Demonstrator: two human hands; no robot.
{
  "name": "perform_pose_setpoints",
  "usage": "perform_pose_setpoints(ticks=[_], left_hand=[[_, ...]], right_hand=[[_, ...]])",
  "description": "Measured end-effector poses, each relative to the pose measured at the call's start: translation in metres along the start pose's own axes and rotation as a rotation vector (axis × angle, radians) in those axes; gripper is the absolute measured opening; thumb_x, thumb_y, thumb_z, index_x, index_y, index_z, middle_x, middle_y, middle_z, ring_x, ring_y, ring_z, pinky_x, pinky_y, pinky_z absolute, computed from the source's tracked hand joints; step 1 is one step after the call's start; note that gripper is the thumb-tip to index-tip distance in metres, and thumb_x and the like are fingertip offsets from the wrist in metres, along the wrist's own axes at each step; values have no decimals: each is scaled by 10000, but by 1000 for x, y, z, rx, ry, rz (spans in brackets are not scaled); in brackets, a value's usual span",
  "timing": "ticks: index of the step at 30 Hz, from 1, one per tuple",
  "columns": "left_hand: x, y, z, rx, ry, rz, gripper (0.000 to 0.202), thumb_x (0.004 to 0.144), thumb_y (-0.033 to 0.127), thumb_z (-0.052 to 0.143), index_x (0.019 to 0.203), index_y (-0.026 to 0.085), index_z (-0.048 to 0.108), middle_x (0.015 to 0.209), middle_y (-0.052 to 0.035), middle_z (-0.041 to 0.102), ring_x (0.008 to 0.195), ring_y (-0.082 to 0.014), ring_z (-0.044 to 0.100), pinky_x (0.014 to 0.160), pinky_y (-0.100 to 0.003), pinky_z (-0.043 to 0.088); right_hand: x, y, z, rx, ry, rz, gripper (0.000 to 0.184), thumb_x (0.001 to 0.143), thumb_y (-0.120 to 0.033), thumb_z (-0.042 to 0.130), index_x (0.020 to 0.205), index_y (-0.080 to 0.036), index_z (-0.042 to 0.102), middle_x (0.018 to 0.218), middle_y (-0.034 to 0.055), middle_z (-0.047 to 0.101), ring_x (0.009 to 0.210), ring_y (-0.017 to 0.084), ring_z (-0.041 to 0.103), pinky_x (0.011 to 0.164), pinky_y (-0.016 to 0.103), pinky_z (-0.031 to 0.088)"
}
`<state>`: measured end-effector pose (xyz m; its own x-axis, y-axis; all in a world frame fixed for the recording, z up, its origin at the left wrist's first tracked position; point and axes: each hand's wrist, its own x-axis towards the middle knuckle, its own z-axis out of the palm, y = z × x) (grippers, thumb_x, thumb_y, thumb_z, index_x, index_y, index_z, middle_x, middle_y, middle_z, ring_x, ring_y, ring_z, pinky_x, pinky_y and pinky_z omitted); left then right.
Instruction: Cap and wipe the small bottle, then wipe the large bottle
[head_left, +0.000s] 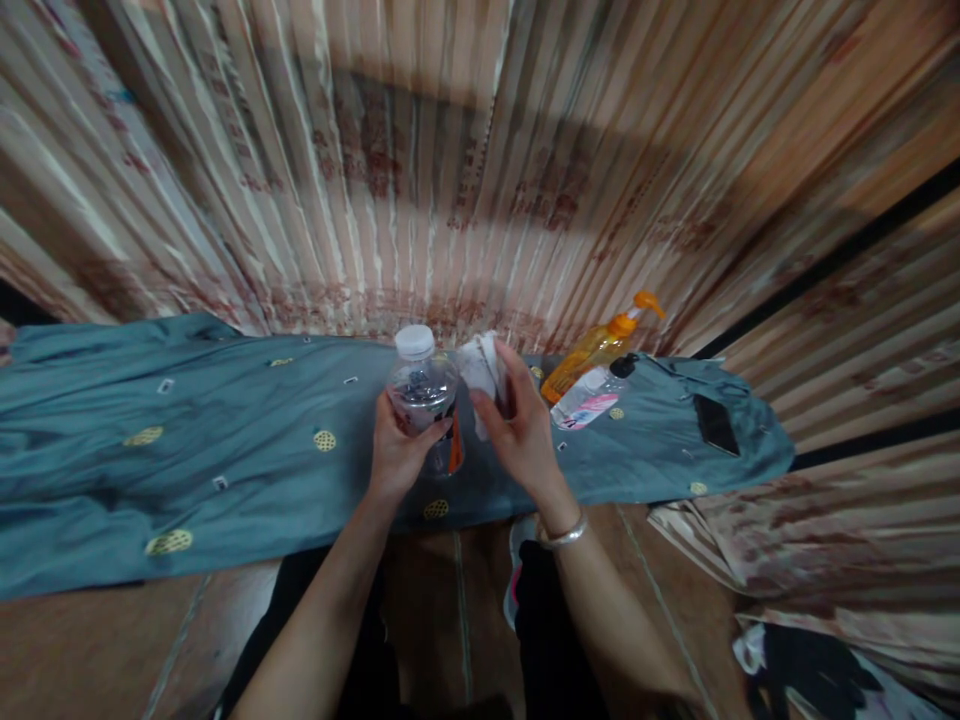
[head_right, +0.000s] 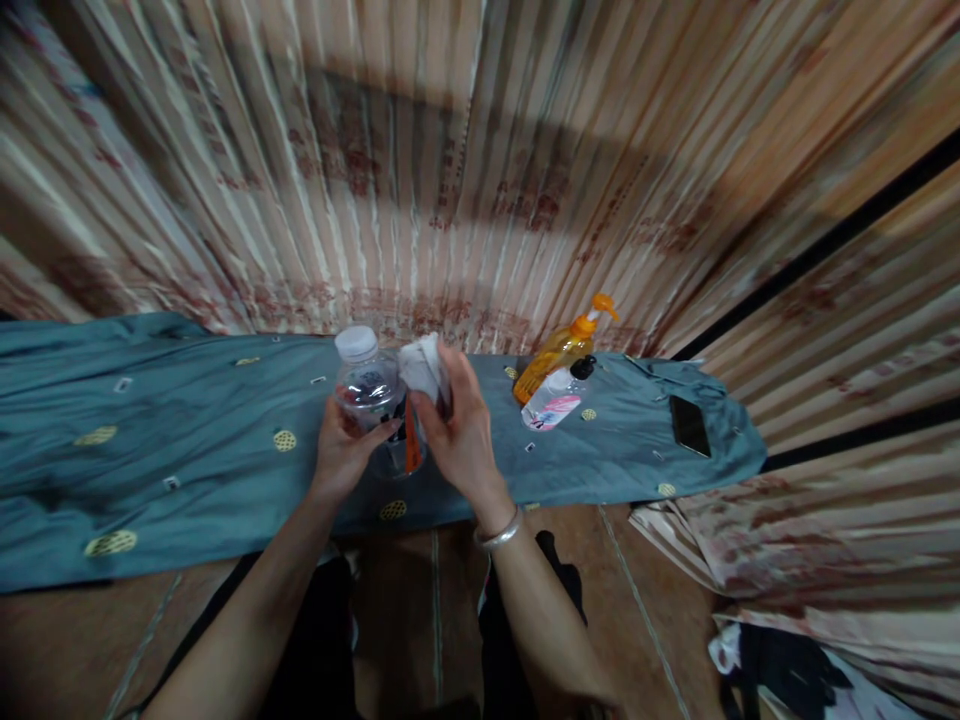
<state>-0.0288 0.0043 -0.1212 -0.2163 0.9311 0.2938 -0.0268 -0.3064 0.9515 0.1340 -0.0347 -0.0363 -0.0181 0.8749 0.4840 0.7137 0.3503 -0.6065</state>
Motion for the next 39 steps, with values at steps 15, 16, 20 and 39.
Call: perform_pose_setpoints(ticks=[15,16,20,39], left_hand=[[2,35,17,-401,-27,-354,516,461,240,969,918,226,730,966,-9,786,972,-248,715,971,-388,538],[2,33,19,-397,-15,-352,519,468,240,968,930,228,731,973,-7,789,969,-243,715,965,-383,537],[2,29,24,-424,28,-352,672,457,190,970,1072,247,706,1044,0,789,1015,-233,720,953,-360,533],[4,34,30,-426,-45,-349,515,503,235,983,969,242,767,1083,-14,809,1063,-254,728,1004,-379,542]], right_hand=[[7,70,45,805,-183,434,512,817,-668,728,1103,-257,836,1187,33,826,1196,269,724,1149,440,521],[7,69,42,791,-149,447,503,818,-636,740,1131,-253,831,1233,38,813,1220,271,714,1160,437,511],[12,61,32,754,-5,366,523,886,-525,703,1342,-273,743,1413,24,731,1335,261,650,1209,428,467],[0,76,21,743,-162,339,455,897,-571,709,1209,-244,760,1180,43,784,1060,229,713,972,365,585]])
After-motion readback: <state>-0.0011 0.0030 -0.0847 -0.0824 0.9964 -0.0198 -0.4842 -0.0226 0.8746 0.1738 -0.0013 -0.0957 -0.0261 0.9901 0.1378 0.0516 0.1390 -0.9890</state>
